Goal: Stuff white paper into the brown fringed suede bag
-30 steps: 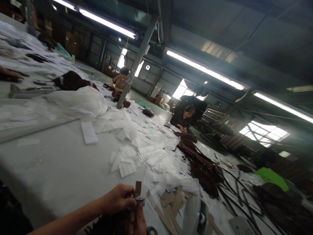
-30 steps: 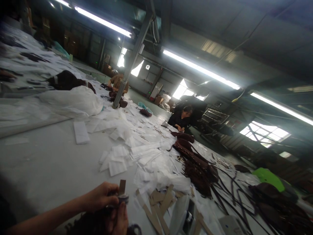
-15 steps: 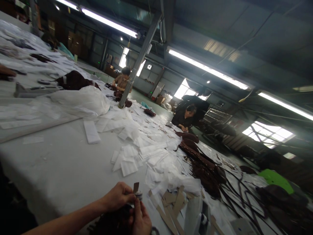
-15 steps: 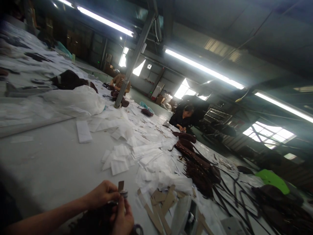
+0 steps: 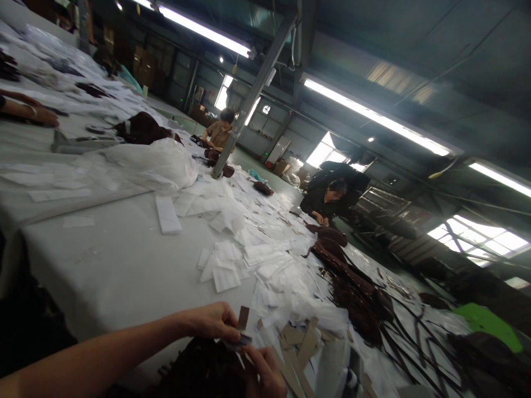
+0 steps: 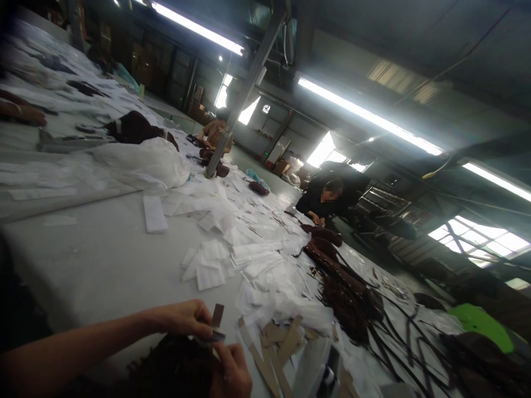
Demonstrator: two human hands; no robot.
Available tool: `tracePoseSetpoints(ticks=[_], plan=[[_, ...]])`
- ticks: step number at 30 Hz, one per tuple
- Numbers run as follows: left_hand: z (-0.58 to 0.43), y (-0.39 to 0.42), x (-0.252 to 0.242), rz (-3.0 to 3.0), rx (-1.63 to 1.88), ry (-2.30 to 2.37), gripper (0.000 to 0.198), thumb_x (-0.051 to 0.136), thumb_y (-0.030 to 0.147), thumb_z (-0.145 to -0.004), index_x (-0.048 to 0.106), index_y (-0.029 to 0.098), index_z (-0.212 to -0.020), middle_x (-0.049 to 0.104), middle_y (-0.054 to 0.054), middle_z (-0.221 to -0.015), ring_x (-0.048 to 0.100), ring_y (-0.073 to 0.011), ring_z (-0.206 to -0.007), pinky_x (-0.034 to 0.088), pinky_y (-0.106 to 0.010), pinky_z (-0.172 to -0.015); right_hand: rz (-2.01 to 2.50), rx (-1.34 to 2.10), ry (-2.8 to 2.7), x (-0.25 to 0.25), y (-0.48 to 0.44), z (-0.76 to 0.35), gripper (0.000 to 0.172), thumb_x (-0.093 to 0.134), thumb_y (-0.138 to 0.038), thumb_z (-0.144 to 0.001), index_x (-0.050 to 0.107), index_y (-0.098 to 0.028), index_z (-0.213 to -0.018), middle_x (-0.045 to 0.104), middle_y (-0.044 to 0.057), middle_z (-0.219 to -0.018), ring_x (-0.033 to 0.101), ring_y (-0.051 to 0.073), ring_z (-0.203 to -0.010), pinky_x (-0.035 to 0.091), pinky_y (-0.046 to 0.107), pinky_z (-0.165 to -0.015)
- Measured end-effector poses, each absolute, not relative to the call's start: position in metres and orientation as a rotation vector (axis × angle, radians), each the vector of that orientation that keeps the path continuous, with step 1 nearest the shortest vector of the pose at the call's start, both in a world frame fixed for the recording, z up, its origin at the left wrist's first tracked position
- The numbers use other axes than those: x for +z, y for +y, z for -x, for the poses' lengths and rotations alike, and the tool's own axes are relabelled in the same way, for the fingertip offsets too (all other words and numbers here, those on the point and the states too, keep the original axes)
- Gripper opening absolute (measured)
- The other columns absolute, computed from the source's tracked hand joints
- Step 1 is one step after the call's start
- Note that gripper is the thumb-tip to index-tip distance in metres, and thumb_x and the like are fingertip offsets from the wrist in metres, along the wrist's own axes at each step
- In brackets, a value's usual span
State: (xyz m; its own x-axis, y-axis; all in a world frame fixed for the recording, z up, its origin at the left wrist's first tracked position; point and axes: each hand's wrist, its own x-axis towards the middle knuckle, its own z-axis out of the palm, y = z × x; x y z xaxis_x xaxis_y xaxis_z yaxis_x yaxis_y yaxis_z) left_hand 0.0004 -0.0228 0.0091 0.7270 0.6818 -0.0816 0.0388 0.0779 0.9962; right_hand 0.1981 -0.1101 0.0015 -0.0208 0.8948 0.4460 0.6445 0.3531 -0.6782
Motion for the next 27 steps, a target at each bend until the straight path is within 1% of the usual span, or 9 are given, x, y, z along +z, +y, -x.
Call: tracePoseSetpoints(ticks=[3, 5, 7, 9, 13, 16, 21, 25, 27], plan=[[-0.003, -0.026, 0.013, -1.461, 0.507, 0.619, 0.034, 0.069, 0.048, -0.07, 0.068, 0.014, -0.068, 0.043, 0.006, -0.053, 0.031, -0.0075, -0.047, 0.019, -0.022, -0.043, 1.374, 0.274, -1.836, 0.026, -0.098, -0.2, 0.02, 0.057, -0.029, -0.081, 0.077, -0.028, -0.083, 0.068, 0.008, -0.103, 0.066, 0.021, -0.087, 0.052, 0.028, -0.075], [-0.006, -0.028, 0.014, -1.483, 0.502, 0.618, 0.033, 0.069, 0.047, -0.071, 0.067, 0.014, -0.066, 0.041, 0.006, -0.053, 0.031, -0.0075, -0.048, 0.021, -0.023, -0.045, 1.398, 0.464, -1.848, 0.036, -0.091, -0.197, 0.019, 0.059, -0.028, -0.079, 0.077, -0.027, -0.081, 0.068, 0.009, -0.113, 0.065, 0.025, -0.097, 0.051, 0.033, -0.083], [-0.009, -0.031, 0.014, -1.501, 0.503, 0.636, 0.032, 0.069, 0.047, -0.07, 0.067, 0.015, -0.064, 0.04, 0.006, -0.051, 0.03, -0.0076, -0.048, 0.021, -0.023, -0.045, 1.452, 0.758, -1.785, 0.042, -0.087, -0.195, 0.014, 0.065, -0.028, -0.075, 0.078, -0.024, -0.076, 0.074, 0.008, -0.093, 0.067, 0.024, -0.084, 0.051, 0.031, -0.075], [-0.012, -0.032, 0.011, -1.508, 0.494, 0.655, 0.029, 0.069, 0.044, -0.069, 0.066, 0.015, -0.062, 0.041, 0.006, -0.049, 0.031, -0.008, -0.047, 0.022, -0.023, -0.045, 1.496, 0.993, -1.647, 0.043, -0.084, -0.193, 0.01, 0.071, -0.029, -0.069, 0.077, -0.021, -0.07, 0.073, 0.005, -0.069, 0.065, 0.022, -0.068, 0.05, 0.028, -0.064], [-0.013, -0.033, 0.006, -1.497, 0.45, 0.653, 0.016, 0.064, 0.032, -0.069, 0.065, 0.016, -0.065, 0.043, 0.007, -0.049, 0.033, -0.0086, -0.045, 0.023, -0.022, -0.043, 1.507, 1.176, -1.406, 0.038, -0.083, -0.193, 0.015, 0.075, -0.029, -0.063, 0.076, -0.015, -0.067, 0.071, 0.003, -0.061, 0.059, 0.017, -0.057, 0.044, 0.024, -0.055], [-0.01, -0.034, 0.01, -1.475, 0.415, 0.631, 0.016, 0.06, 0.031, -0.071, 0.067, 0.017, -0.071, 0.041, 0.007, -0.05, 0.033, -0.0084, -0.044, 0.023, -0.021, -0.041, 1.503, 1.233, -1.303, 0.038, -0.081, -0.193, 0.016, 0.077, -0.03, -0.061, 0.075, -0.015, -0.065, 0.068, 0.001, -0.058, 0.056, 0.014, -0.054, 0.041, 0.023, -0.054], [-0.006, -0.036, 0.018, -1.453, 0.417, 0.581, 0.026, 0.063, 0.033, -0.073, 0.07, 0.019, -0.093, 0.053, 0.005, -0.065, 0.043, -0.0097, -0.054, 0.032, -0.019, -0.049, 1.524, 1.147, -1.297, 0.038, -0.073, -0.193, 0.023, 0.079, -0.035, -0.059, 0.07, -0.016, -0.068, 0.067, 0.0, -0.057, 0.059, 0.015, -0.055, 0.044, 0.024, -0.057], [-0.007, -0.035, 0.017, -1.435, 0.465, 0.582, 0.019, 0.063, 0.028, -0.07, 0.069, 0.017, -0.085, 0.049, 0.006, -0.062, 0.04, -0.0091, -0.053, 0.028, -0.019, -0.048, 1.59, 0.898, -1.311, 0.018, -0.074, -0.196, 0.036, 0.079, -0.035, -0.062, 0.062, -0.019, -0.089, 0.068, -0.001, -0.063, 0.062, 0.019, -0.058, 0.047, 0.026, -0.055], [-0.008, -0.035, 0.016, -1.418, 0.488, 0.585, 0.019, 0.064, 0.03, -0.07, 0.068, 0.016, -0.082, 0.048, 0.006, -0.061, 0.039, -0.0092, -0.053, 0.028, -0.02, -0.048, 1.564, 0.544, -1.467, 0.003, -0.079, -0.198, 0.029, 0.076, -0.036, -0.068, 0.064, -0.021, -0.089, 0.07, 0.003, -0.078, 0.065, 0.021, -0.071, 0.05, 0.03, -0.065]])
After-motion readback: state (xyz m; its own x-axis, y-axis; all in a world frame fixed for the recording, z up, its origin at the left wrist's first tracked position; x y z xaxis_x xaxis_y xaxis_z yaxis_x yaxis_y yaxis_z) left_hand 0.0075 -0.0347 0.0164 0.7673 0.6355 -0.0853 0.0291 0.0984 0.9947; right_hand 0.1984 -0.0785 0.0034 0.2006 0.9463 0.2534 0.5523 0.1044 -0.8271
